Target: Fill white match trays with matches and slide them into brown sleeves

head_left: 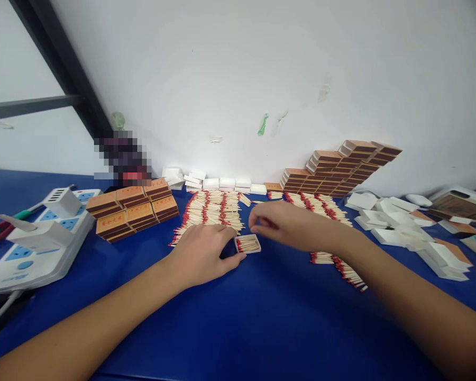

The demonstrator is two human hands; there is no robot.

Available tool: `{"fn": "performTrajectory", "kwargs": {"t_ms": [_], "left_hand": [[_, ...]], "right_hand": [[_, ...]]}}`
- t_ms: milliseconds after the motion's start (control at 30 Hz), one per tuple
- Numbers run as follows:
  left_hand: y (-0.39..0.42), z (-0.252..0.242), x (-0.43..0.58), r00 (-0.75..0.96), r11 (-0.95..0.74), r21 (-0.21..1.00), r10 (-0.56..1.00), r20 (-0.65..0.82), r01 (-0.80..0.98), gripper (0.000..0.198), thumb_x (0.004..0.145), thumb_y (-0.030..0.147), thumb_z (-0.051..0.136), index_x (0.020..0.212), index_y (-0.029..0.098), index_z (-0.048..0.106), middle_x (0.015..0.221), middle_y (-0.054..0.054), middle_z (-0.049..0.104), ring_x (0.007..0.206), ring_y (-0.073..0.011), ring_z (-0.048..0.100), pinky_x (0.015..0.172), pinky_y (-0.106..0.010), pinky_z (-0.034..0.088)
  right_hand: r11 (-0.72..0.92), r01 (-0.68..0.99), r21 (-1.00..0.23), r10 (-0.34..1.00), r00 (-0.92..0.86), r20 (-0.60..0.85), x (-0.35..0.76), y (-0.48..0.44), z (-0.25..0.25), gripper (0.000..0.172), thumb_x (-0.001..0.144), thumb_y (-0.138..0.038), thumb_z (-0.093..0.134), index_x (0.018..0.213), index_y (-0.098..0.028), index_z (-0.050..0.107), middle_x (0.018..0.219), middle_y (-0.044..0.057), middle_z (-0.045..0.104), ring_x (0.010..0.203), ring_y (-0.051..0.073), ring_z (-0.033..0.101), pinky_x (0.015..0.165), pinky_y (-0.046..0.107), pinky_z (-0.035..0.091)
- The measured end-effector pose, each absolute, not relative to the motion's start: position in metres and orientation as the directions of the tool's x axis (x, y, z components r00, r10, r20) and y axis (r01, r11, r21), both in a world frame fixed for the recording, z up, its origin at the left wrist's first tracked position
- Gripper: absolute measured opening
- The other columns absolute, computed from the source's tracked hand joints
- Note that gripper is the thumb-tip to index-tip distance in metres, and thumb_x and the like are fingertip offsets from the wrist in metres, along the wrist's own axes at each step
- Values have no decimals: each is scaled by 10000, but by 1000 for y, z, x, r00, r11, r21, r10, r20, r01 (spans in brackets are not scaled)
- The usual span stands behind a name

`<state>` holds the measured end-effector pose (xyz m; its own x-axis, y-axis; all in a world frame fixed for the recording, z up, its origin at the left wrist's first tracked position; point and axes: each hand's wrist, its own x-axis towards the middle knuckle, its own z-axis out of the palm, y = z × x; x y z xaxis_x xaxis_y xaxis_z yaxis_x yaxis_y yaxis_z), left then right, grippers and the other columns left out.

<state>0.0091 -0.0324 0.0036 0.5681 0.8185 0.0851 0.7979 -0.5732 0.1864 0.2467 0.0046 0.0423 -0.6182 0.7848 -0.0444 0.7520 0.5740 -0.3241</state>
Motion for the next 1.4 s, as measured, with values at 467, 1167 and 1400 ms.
{"fn": "performTrajectory", "kwargs": {"t_ms": [467, 1167, 1400], "left_hand": [[-32, 2, 8, 574, -583, 177, 812, 101, 793, 413, 998, 543, 597, 1210, 220, 744, 1103, -78, 797, 999, -302, 754, 741, -385, 549], [-32, 1, 8, 578, -589, 192, 808, 112, 785, 403, 991, 533, 613, 1207, 220, 746, 1102, -75, 800, 995, -295, 756, 738, -383, 557], [-32, 1, 7, 573, -583, 186, 812, 110, 791, 406, 992, 540, 610, 1214, 228, 744, 1111, -68, 800, 1020, -308, 758, 745, -386, 556]], "right_hand": [[479, 859, -182, 874, -447, 190, 286, 57, -5, 180, 1002, -263, 591, 1105, -171, 706, 1050, 109, 685, 914, 239, 637, 789, 345, 461], [479, 860, -174, 875, -451, 179, 282, 54, -3, 134, 1019, -211, 554, 1023, -193, 687, 1067, 100, 652, 937, 237, 626, 811, 347, 463], [486, 856, -177, 870, -455, 187, 284, 58, -8, 125, 1012, -210, 539, 971, -191, 656, 1021, 90, 650, 895, 228, 619, 778, 345, 457]]}}
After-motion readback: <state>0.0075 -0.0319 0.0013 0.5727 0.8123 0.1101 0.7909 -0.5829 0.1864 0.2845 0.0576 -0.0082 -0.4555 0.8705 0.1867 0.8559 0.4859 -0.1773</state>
